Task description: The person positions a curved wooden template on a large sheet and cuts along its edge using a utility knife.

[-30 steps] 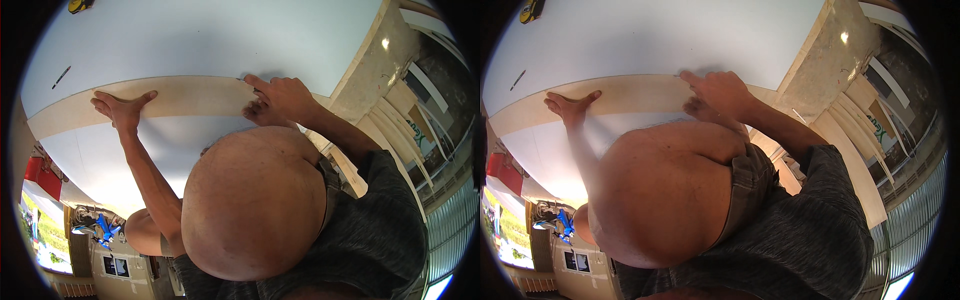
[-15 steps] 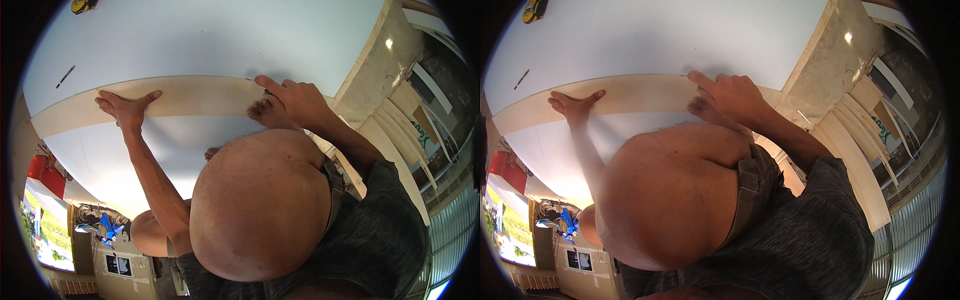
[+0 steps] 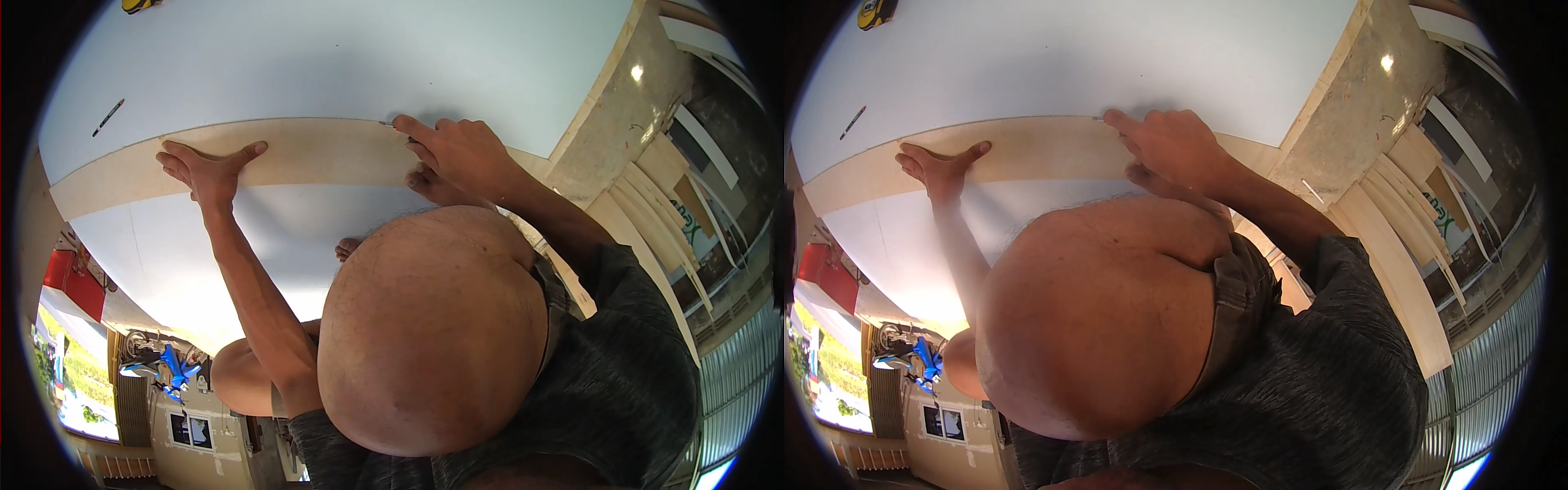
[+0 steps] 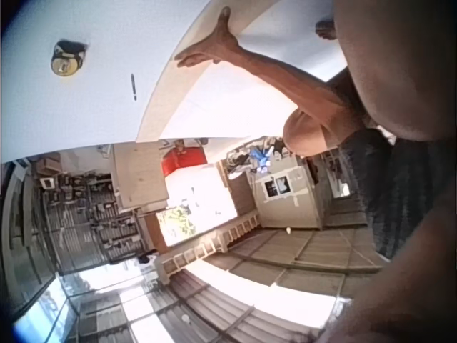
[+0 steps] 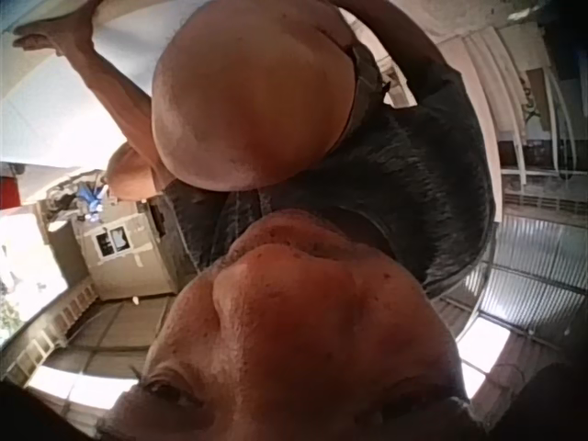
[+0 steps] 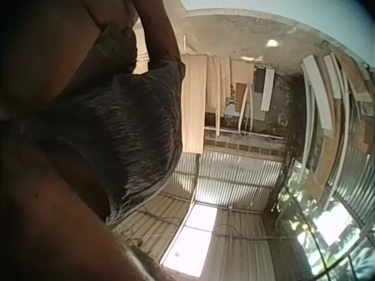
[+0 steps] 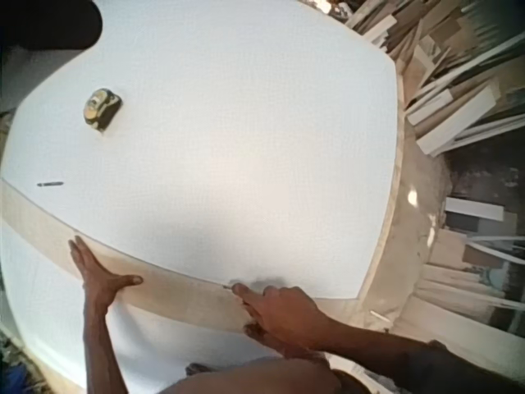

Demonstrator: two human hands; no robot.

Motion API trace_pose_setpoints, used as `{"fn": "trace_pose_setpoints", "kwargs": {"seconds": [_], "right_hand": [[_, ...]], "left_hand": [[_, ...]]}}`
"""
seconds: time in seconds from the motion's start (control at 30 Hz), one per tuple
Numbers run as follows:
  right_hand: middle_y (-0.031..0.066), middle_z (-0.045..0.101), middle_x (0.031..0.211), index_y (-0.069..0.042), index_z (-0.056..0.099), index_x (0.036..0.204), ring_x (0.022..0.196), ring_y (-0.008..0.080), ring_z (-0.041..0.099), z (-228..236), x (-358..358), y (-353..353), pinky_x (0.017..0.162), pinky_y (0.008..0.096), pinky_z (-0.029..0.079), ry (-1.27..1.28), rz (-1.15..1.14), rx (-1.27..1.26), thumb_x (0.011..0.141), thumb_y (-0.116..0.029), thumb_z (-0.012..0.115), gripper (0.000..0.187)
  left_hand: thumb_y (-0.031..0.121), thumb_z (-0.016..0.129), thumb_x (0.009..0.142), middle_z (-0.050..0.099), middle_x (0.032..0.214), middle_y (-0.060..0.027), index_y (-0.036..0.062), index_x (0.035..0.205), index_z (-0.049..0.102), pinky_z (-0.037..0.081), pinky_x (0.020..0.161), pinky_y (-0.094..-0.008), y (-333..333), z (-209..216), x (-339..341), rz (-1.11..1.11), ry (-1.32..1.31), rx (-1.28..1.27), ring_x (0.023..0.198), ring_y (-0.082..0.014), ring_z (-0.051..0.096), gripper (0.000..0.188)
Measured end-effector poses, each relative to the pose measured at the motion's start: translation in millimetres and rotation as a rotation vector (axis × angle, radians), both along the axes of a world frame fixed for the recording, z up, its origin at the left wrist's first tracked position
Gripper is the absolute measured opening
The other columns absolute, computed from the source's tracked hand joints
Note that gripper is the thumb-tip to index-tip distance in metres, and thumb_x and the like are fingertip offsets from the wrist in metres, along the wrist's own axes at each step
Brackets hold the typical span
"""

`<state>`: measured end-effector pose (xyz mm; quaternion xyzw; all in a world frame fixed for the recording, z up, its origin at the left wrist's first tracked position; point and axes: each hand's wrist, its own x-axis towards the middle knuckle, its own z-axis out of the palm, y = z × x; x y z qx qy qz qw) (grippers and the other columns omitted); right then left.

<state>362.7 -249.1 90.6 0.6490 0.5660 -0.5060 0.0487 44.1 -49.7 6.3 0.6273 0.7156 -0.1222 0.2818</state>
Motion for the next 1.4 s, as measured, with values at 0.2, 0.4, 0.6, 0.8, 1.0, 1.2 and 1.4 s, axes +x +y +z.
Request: {"fn": "trace_pose_setpoints", "kwargs": {"seconds": [0.2, 0.4, 0.6, 0.8, 1.0, 1.2, 1.4], "right_hand": [[0.0089, 0.066, 0.073, -0.018, 0.044, 0.149, 0.068, 0.0303, 0.067, 0.1, -3.6, 5.6, 0.063, 0.0456, 0.055, 0.003, 0.034, -0.064, 0.094, -0.034, 0.075, 0.065], [0.0076, 0.069, 0.074, -0.019, 0.043, 0.150, 0.067, 0.0295, 0.068, 3.2, 1.1, -7.0, 0.058, 0.0467, 0.055, -0.048, 0.029, -0.077, 0.098, -0.035, 0.069, 0.060], [0.0110, 0.065, 0.075, -0.025, 0.041, 0.154, 0.068, 0.0309, 0.069, -9.4, 23.3, -49.1, 0.056, 0.0440, 0.054, -0.230, 0.128, -0.112, 0.102, -0.029, 0.060, 0.055], [0.0127, 0.065, 0.076, -0.025, 0.042, 0.151, 0.068, 0.0319, 0.068, 21.6, 14.4, -4.9, 0.056, 0.0454, 0.053, -0.193, 0.084, -0.156, 0.104, -0.031, 0.060, 0.051], [0.0146, 0.065, 0.077, -0.020, 0.043, 0.149, 0.072, 0.0346, 0.068, 9.3, -21.3, 37.8, 0.063, 0.0506, 0.053, 0.021, -0.020, 0.075, 0.106, -0.028, 0.061, 0.047], [0.0150, 0.066, 0.078, -0.020, 0.042, 0.150, 0.071, 0.0354, 0.068, -15.4, -48.3, 44.2, 0.063, 0.0501, 0.053, -0.023, 0.001, 0.033, 0.113, -0.029, 0.051, 0.039], [0.0153, 0.067, 0.078, -0.019, 0.043, 0.149, 0.066, 0.0353, 0.068, -22.6, -51.5, 47.0, 0.059, 0.0484, 0.053, -0.032, 0.052, 0.072, 0.114, -0.031, 0.049, 0.038]], "left_hand": [[0.057, 0.104, 0.046, -0.012, 0.176, -0.0257, -0.0011, 0.167, -0.008, 0.015, 0.124, -0.0745, 0.8, 1.4, 0.8, 0.003, 0.004, -0.011, 0.164, -0.0394, -0.010, 0.175], [0.057, 0.104, 0.045, -0.012, 0.176, -0.0251, -0.0005, 0.168, -0.008, 0.017, 0.125, -0.0727, -0.6, 3.1, 5.0, 0.008, 0.008, -0.016, 0.164, -0.0388, -0.010, 0.175], [0.055, 0.105, 0.044, -0.011, 0.177, -0.0241, 0.0011, 0.168, -0.007, 0.017, 0.124, -0.0733, 0.1, 6.0, 5.5, 0.020, 0.024, -0.012, 0.165, -0.0385, -0.009, 0.176], [0.053, 0.106, 0.045, -0.010, 0.176, -0.0253, 0.0010, 0.168, -0.007, 0.016, 0.123, -0.0753, -0.1, 8.3, 6.0, 0.027, 0.026, -0.011, 0.164, -0.0392, -0.009, 0.175], [0.057, 0.105, 0.042, -0.009, 0.176, -0.0265, 0.0002, 0.168, -0.006, 0.016, 0.122, -0.0766, 0.3, 6.3, 4.9, 0.020, 0.024, -0.012, 0.164, -0.0403, -0.008, 0.177], [0.058, 0.105, 0.041, -0.008, 0.175, -0.0275, -0.0010, 0.168, -0.004, 0.017, 0.121, -0.0783, 0.2, 6.7, 6.1, 0.011, 0.014, -0.010, 0.164, -0.0419, -0.007, 0.178], [0.057, 0.105, 0.041, -0.008, 0.175, -0.0279, -0.0012, 0.168, -0.004, 0.017, 0.121, -0.0784, -0.4, 6.3, 4.9, 0.011, 0.014, -0.007, 0.164, -0.0425, -0.007, 0.178]]}}
